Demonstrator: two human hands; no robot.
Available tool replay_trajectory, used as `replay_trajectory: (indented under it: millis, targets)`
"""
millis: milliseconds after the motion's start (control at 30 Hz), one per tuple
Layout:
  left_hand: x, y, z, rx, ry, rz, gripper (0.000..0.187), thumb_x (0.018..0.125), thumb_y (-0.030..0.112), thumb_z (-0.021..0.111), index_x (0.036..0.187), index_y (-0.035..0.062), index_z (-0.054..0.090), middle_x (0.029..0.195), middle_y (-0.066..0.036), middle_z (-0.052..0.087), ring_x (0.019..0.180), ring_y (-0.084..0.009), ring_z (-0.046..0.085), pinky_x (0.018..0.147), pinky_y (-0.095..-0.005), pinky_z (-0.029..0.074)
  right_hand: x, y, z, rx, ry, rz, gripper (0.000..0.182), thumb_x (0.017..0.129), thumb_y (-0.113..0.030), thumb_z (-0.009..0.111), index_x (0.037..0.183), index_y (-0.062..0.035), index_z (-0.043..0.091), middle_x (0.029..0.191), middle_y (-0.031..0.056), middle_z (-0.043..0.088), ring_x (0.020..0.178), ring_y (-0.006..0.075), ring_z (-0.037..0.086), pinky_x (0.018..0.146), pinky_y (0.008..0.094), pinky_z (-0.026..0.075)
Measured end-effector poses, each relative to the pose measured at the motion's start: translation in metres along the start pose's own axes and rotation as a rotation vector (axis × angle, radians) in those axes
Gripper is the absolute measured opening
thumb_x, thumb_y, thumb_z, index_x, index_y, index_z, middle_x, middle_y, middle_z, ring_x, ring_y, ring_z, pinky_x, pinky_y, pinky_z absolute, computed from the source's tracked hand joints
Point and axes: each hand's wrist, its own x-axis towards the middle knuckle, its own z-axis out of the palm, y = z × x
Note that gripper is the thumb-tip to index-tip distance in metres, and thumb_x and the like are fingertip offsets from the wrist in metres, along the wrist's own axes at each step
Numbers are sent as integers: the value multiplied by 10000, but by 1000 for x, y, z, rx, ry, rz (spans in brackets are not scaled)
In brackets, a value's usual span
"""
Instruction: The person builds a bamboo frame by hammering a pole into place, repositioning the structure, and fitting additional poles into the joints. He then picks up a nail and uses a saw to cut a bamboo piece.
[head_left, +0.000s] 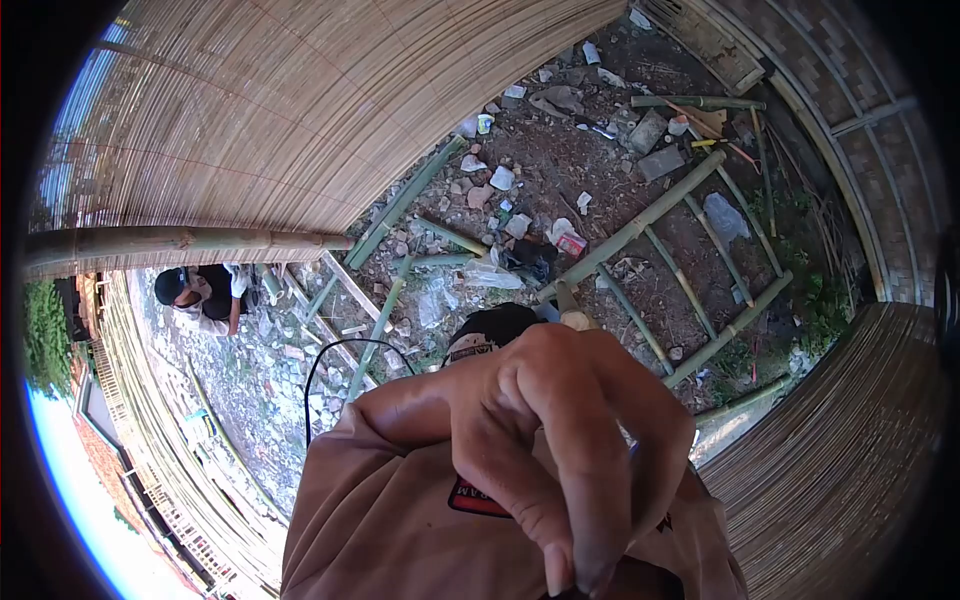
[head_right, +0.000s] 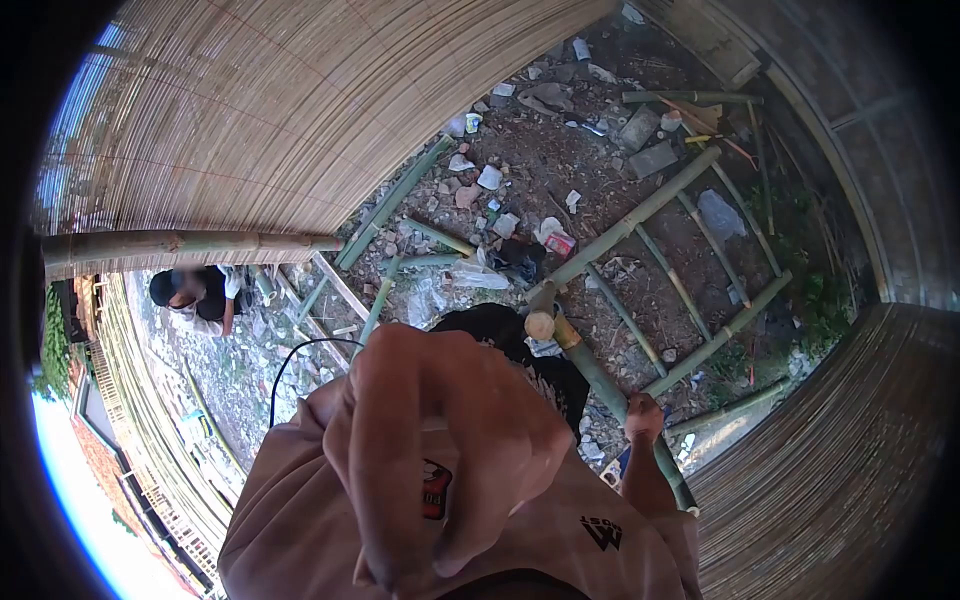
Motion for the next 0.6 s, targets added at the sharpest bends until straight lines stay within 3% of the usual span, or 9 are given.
replay_trajectory:
  millis: [67,167,233,300,367,433,533,600]
  targets:
    - [-12,-1,-26,230,58,-213,147,838,187,767,922,71,733,861,-99,684,721,-187,631,649,-304,478,-6,-2,-6,-52,30,-44,455,913,-479,486,879,-82,708,886,222,676,873,444,642,749,509,496]
    - [-49,-25,-72,907,221,-604,288,828,242,776,1008,33,695,938,-98,676,867,-278,651,760,-365,515,-3,-20,-20,4,-14,-51,460,910,-456,485,868,-55,706,875,230,673,864,446,643,745,510,494]
    - [-106,-64,-112,1387,159,-702,502,781,477,757,1094,93,670,971,-116,636,914,-309,633,749,-429,502,-1,-19,-19,73,-19,-69,470,908,-445,478,850,-37,705,866,240,669,865,449,641,748,511,492]
    - [-165,-106,-140,1591,105,-703,637,747,611,705,1135,108,653,1026,-122,617,1007,-361,601,836,-513,477,-4,-27,-23,29,-33,-7,465,903,-434,469,866,-42,715,881,245,671,885,447,642,763,504,492]
    - [-180,-120,-141,1706,-56,-943,601,808,573,664,1168,93,637,1138,-130,591,1128,-359,550,968,-450,437,-2,-21,-15,-1,7,-6,460,898,-429,470,895,-47,726,902,241,675,903,442,644,783,499,493]
    - [-193,-136,-152,1672,-163,-1023,535,850,550,612,1142,103,646,1063,-133,610,1054,-371,590,907,-463,476,-4,-26,-19,-15,-3,26,461,897,-428,469,916,-50,731,918,235,679,915,434,648,799,497,496]
    - [-182,-139,-157,1589,-162,-1143,460,876,488,592,1118,102,655,1012,-142,639,952,-375,631,829,-474,510,0,-20,-13,32,43,-6,460,895,-432,482,905,-46,732,914,230,682,907,426,653,806,499,500]
    - [-185,-140,-158,1608,-169,-1112,435,883,464,583,1105,98,659,995,-147,649,912,-378,642,795,-476,520,-9,-32,-26,21,19,19,459,894,-437,491,896,-46,732,909,226,684,904,422,656,807,499,503]
